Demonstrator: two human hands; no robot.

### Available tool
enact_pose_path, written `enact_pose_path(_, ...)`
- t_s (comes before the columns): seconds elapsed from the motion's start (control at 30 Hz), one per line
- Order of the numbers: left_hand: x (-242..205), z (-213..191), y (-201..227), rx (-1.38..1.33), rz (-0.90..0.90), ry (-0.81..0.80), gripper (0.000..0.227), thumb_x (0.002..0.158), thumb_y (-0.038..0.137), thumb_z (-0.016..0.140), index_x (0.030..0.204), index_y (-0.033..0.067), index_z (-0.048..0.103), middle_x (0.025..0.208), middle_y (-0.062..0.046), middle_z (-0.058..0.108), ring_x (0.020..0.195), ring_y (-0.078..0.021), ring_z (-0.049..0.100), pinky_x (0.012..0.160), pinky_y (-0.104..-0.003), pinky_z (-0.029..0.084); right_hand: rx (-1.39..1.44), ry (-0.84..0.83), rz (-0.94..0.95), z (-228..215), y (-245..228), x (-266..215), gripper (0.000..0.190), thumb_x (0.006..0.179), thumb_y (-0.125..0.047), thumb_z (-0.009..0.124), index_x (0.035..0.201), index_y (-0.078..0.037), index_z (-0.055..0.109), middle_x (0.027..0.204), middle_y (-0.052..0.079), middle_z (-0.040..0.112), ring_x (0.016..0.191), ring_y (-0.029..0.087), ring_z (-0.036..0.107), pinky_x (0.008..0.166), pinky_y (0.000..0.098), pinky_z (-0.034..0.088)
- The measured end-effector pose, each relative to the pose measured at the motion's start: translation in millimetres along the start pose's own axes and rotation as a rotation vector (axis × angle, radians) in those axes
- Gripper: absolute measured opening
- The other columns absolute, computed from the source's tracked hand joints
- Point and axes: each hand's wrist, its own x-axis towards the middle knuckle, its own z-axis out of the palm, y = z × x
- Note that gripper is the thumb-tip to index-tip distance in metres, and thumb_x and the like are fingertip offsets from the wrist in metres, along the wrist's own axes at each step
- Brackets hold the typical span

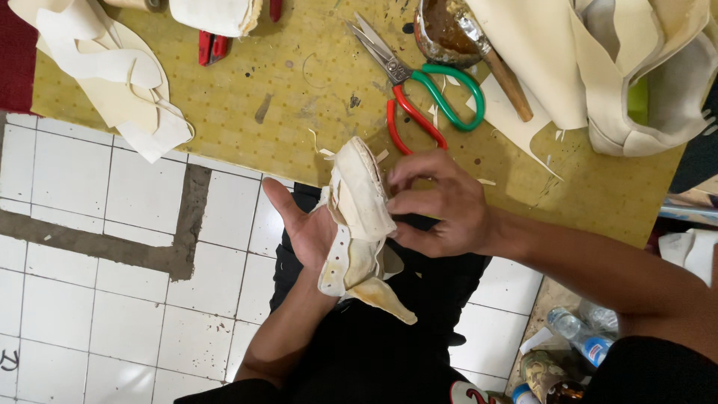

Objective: The person applies glue to the sole and edges of a shoe using a brush. They repeatedly dip the brush into a container of adhesive and spread it across the shoe's surface.

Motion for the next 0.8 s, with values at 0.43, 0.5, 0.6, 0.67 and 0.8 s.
enact_pose_path(0.43, -3.0, 17.4, -1.8, 0.286, 0.16, 0.284, 0.103, 0.091, 0.079, 0.046, 0.159, 0.0028, 0.032, 0.16, -0.021, 0.039, 0.145, -0.0388, 0.042, 0.124, -0.058, 0.028, -0.101, 0.009, -0.247, -9.0, 4.2, 9.2, 0.014, 0.096, -0.02, 0.068, 0.101, -0.012, 0.079, 0.095, 0.017, 0.068, 0.075, 0.027, 0.069, 0.063, 0.0411, 0.06)
enact_pose_path(0.5, 8.1, 43.6, -6.9, 0.422, 0.181, 0.363, 0.097, 0.095, 0.076, 0.04, 0.157, 0.0025, 0.034, 0.158, -0.021, 0.042, 0.143, -0.0388, 0.046, 0.122, -0.058, 0.03, -0.087, 0.01, -0.254, -18.8, 15.7, 6.1, 0.019, 0.098, -0.02, 0.064, 0.108, -0.013, 0.078, 0.093, 0.018, 0.068, 0.077, 0.03, 0.069, 0.065, 0.0426, 0.06)
enact_pose_path(0.6, 38.9, 81.9, -9.7, 0.674, 0.304, 0.549, 0.086, 0.096, 0.06, 0.05, 0.148, -0.0075, 0.044, 0.15, -0.028, 0.05, 0.14, -0.0427, 0.049, 0.121, -0.062, 0.03, -0.446, 0.112, -0.356, -41.8, 36.7, 17.4, 0.022, 0.101, -0.02, 0.063, 0.1, -0.003, 0.078, 0.076, 0.014, 0.068, 0.073, 0.035, 0.07, 0.068, 0.0461, 0.058)
enact_pose_path(0.67, 60.6, 98.9, 1.2, 1.09, 0.239, 0.767, 0.082, 0.093, 0.048, 0.054, 0.147, -0.0132, 0.043, 0.149, -0.032, 0.05, 0.138, -0.046, 0.051, 0.116, -0.061, 0.036, -0.792, 0.135, -0.406, -52.8, 26.5, 49.4, 0.019, 0.102, -0.022, 0.069, 0.097, -0.007, 0.079, 0.095, 0.012, 0.067, 0.091, 0.034, 0.065, 0.082, 0.0457, 0.058)
enact_pose_path(0.8, 93.9, 110.6, 5.4, 1.393, -0.016, 0.713, 0.082, 0.1, 0.048, 0.052, 0.152, -0.0134, 0.035, 0.156, -0.023, 0.042, 0.143, -0.0348, 0.043, 0.116, -0.058, 0.028, -0.891, 0.098, -0.174, -57.4, 29.5, 49.3, 0.026, 0.106, -0.009, 0.058, 0.124, -0.01, 0.076, 0.068, 0.005, 0.07, 0.065, 0.019, 0.069, 0.088, 0.0387, 0.055)
